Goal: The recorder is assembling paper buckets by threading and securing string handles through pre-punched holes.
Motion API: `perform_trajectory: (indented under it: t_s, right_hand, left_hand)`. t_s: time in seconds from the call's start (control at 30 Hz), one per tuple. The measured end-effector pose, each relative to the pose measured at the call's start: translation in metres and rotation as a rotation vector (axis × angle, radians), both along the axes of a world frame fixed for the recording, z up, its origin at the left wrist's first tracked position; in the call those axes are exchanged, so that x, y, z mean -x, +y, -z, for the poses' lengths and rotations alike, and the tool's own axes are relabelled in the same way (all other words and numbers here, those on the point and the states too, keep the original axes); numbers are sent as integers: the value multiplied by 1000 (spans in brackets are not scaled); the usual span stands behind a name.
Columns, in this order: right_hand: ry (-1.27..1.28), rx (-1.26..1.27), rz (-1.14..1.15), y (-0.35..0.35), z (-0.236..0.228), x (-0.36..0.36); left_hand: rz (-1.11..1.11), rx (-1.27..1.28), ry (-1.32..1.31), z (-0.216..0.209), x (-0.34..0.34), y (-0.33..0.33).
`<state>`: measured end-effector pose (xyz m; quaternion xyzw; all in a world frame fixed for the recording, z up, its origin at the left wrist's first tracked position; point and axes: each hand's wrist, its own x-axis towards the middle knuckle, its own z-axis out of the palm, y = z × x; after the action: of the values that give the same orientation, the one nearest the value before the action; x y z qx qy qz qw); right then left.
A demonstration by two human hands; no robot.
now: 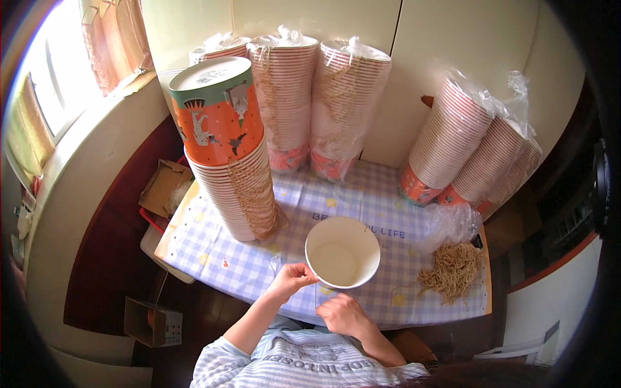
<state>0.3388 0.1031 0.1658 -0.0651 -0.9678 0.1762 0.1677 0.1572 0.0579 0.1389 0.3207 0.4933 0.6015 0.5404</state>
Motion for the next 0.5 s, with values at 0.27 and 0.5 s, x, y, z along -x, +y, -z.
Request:
perform_trajectory:
  t_s: [0.27, 0.5]
  right_hand:
    - [90, -51, 150, 2, -18, -26]
    - [176, -34, 237, 8, -22, -49]
  left_hand:
    - [-124, -124, 385, 5, 17, -6]
    - [-54, -394, 1345, -54, 25, -2]
